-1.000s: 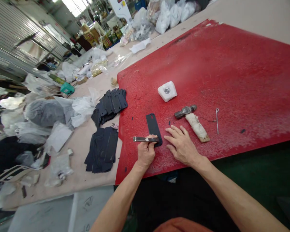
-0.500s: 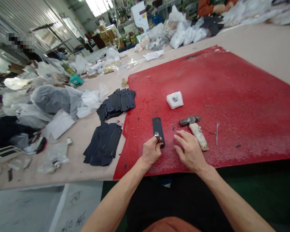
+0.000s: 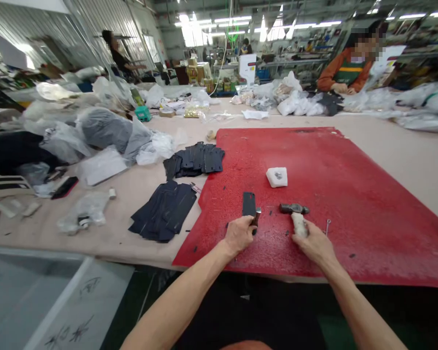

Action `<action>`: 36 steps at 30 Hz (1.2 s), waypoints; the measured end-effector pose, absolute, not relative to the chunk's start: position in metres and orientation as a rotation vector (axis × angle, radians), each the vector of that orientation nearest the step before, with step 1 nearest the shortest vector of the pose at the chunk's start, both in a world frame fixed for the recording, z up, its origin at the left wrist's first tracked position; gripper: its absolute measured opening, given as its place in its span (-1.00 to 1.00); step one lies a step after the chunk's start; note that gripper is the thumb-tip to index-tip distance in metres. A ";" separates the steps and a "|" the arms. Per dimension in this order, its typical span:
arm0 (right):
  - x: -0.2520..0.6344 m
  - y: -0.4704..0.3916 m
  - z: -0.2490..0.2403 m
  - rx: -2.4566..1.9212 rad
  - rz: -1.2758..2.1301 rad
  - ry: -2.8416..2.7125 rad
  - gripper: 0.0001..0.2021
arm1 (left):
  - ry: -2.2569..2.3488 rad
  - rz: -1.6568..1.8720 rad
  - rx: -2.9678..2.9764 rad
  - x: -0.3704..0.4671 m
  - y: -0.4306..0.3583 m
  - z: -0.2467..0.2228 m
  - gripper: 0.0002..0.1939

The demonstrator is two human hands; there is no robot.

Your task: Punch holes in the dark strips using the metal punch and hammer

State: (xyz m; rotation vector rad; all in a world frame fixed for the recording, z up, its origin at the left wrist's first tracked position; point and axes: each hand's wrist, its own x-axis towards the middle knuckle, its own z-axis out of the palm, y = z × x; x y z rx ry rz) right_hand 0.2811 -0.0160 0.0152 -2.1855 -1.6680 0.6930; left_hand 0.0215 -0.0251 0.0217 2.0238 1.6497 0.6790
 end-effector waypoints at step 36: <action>0.214 -0.064 0.231 -1.169 0.008 -1.998 -0.34 | 1.663 0.734 2.037 0.019 -0.024 0.012 -0.94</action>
